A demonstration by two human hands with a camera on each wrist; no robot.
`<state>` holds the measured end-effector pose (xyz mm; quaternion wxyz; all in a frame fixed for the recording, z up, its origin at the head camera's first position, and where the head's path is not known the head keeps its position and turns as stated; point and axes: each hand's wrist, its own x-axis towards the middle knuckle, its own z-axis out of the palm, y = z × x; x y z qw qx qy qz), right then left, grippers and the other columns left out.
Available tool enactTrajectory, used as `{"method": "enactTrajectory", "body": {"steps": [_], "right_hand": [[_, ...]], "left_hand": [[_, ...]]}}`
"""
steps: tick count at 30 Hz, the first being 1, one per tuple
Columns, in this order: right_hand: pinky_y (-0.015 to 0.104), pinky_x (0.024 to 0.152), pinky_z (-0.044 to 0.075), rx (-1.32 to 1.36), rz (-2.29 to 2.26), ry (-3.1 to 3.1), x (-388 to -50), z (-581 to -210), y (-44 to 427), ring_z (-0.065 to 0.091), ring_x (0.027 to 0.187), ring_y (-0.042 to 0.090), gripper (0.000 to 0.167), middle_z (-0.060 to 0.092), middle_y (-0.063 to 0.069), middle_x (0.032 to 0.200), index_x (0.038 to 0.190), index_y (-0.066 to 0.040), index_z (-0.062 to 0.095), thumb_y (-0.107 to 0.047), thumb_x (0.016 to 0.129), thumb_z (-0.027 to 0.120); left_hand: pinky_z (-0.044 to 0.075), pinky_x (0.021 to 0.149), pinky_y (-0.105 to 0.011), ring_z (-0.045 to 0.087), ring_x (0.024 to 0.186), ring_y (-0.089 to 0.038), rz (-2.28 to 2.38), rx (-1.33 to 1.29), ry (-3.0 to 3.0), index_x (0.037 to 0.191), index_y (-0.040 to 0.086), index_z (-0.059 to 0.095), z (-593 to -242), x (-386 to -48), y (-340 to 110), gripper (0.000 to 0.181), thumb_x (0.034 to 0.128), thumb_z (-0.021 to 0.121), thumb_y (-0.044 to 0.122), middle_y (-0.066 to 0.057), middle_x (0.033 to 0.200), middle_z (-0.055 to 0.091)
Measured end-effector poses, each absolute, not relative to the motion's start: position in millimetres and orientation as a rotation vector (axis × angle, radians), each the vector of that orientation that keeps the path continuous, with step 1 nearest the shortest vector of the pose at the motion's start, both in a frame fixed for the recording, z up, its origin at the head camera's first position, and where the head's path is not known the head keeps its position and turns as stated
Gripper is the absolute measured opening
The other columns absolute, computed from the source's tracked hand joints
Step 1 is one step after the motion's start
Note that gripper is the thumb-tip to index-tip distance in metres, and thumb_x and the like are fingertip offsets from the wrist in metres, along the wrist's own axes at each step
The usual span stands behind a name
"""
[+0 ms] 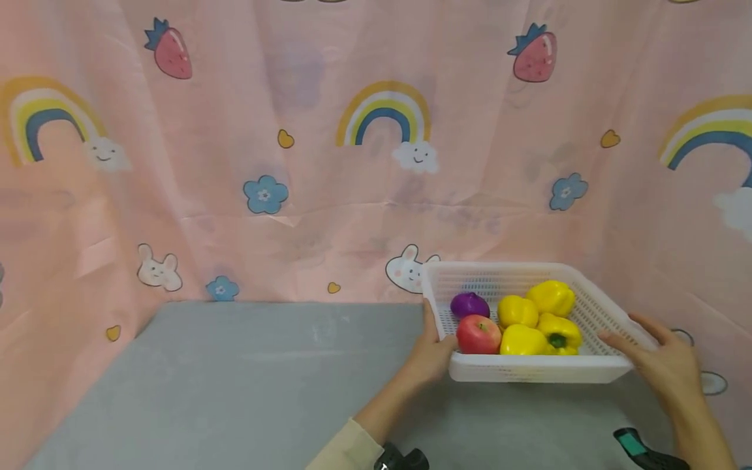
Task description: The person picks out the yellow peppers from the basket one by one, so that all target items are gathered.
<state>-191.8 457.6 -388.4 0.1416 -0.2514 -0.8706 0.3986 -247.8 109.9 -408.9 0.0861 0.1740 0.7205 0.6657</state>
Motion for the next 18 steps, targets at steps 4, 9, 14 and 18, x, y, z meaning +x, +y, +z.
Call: {"method": "enactTrajectory", "body": {"steps": [4,9,14,18], "right_hand": [[0.078,0.106,0.032,-0.654,1.275,-2.519,-195,-388,455,0.021,0.143,0.06,0.096,0.007,0.032,0.165,0.161,-0.006,0.014,-0.054,0.094,0.062],[0.029,0.094,0.055,-0.568,1.406,-2.586,-200,-388,453,0.024,0.143,0.052,0.092,0.001,0.03,0.166,0.163,-0.018,0.006,-0.054,0.097,0.059],[0.006,0.068,0.05,-0.419,1.551,-2.57,-204,-394,450,0.054,0.098,-0.011,0.085,0.0,0.031,0.165,0.163,-0.028,0.004,-0.044,0.1,0.059],[0.007,0.071,0.052,-0.323,1.56,-2.559,-207,-396,440,0.047,0.086,-0.025,0.084,0.001,0.028,0.167,0.163,-0.031,0.005,-0.037,0.101,0.061]], "left_hand": [[0.047,0.111,-0.054,0.057,0.132,-0.035,2.066,0.518,2.094,0.163,0.021,-0.007,-412,-250,98,0.094,0.0905,0.05,0.005,-0.015,0.161,0.039],[0.043,0.114,-0.056,0.05,0.139,-0.038,2.093,0.54,2.093,0.163,0.02,-0.007,-412,-251,82,0.092,0.0904,0.047,0.003,-0.011,0.168,0.024],[0.043,0.113,-0.057,0.048,0.141,-0.04,2.069,0.499,2.115,0.164,0.02,-0.006,-411,-249,64,0.092,0.0899,0.046,0.003,-0.011,0.169,0.022],[0.045,0.112,-0.057,0.049,0.139,-0.039,2.051,0.484,2.134,0.164,0.022,-0.006,-409,-248,50,0.092,0.0902,0.047,0.005,-0.012,0.169,0.022]]}}
